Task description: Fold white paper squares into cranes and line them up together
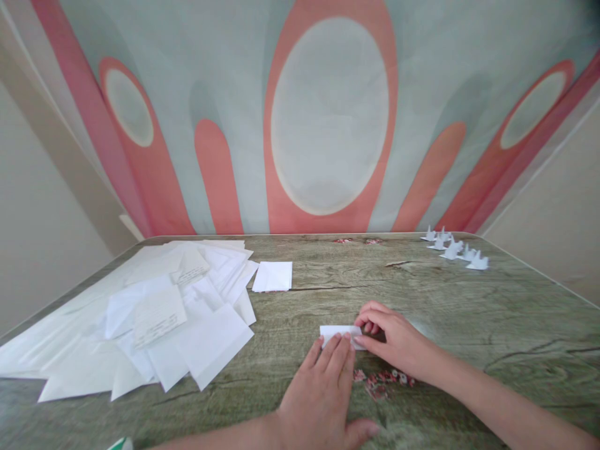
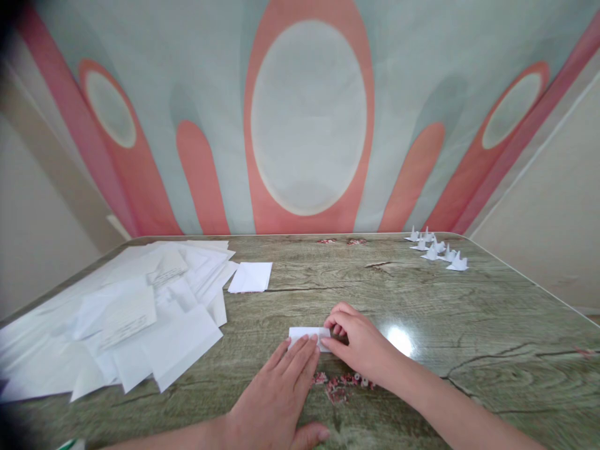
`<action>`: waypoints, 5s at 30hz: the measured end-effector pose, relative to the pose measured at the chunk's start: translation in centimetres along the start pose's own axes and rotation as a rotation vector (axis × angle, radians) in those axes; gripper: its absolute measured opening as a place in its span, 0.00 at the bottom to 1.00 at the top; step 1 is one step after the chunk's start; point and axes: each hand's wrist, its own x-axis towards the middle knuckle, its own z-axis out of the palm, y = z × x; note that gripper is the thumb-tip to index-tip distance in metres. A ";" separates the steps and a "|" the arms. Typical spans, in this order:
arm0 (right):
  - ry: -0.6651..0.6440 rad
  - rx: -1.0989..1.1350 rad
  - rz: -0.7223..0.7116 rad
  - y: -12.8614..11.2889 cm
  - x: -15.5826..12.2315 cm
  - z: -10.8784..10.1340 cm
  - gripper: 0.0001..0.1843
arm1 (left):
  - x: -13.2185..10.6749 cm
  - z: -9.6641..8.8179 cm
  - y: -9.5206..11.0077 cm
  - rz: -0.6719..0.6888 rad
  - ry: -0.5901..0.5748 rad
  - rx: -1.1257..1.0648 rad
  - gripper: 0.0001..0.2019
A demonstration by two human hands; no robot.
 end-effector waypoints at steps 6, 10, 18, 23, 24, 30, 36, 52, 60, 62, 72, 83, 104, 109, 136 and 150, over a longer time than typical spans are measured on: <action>-0.029 0.009 -0.017 -0.1 -0.1 -0.4 0.07 | 0.0 0.1 0.0 0.007 0.000 -0.018 0.40; -0.035 0.011 -0.016 -0.1 -0.1 -0.4 0.06 | 0.0 0.0 0.0 0.006 0.002 -0.015 0.40; -0.029 0.001 -0.028 -0.3 -0.2 -0.5 0.06 | 0.1 -0.3 0.1 0.001 -0.004 -0.010 0.40; -0.031 -0.004 -0.061 -0.3 -0.3 -0.4 0.08 | 0.1 -0.8 0.1 0.003 0.000 -0.018 0.39; -0.030 -0.009 -0.068 -0.4 -0.3 -0.4 0.08 | 0.1 -1.1 0.1 -0.003 0.001 -0.021 0.38; -0.045 -0.022 -0.074 -0.4 -0.3 -0.4 0.10 | 0.6 -2.0 0.2 -0.132 0.024 -0.023 0.30; -0.039 -0.039 -0.079 -0.6 -0.4 -0.5 0.10 | 0.9 -2.3 0.0 -0.095 0.019 0.034 0.28; 0.097 -0.356 -0.363 -1.3 -0.7 0.7 0.14 | 2.0 -2.5 -2.0 -0.094 0.110 0.043 0.22; 0.069 -0.439 -0.379 -0.9 -0.5 1.3 0.15 | 2.0 -2.9 -2.9 -0.063 0.119 -0.017 0.18; 0.061 -0.457 -0.384 -1.0 -0.5 1.3 0.15 | 2.0 -2.9 -3.1 -0.051 0.119 -0.011 0.16; 0.029 -0.610 -0.421 -0.7 -0.4 1.8 0.15 | 2.1 -3.0 -3.5 0.022 0.102 0.085 0.15; 0.077 -0.767 -0.503 -1.4 -0.5 1.7 0.11 | 2.1 -2.9 -3.6 0.071 0.085 0.185 0.16; 0.102 -0.710 -0.421 -0.9 -0.9 1.5 0.13 | 1.9 -3.0 -3.5 0.079 0.095 0.170 0.17; 0.066 -0.732 -0.404 -1.0 -0.8 1.8 0.11 | 2.0 -2.8 -3.5 0.073 0.109 0.171 0.18; -0.033 -0.782 -0.279 -1.3 -1.0 0.5 0.13 | 1.1 -4.9 -3.3 -0.071 -0.023 0.177 0.18; 0.237 -0.340 -0.240 0.3 -0.1 0.9 0.13 | 2.3 -3.0 -6.4 -0.098 0.285 -0.031 0.07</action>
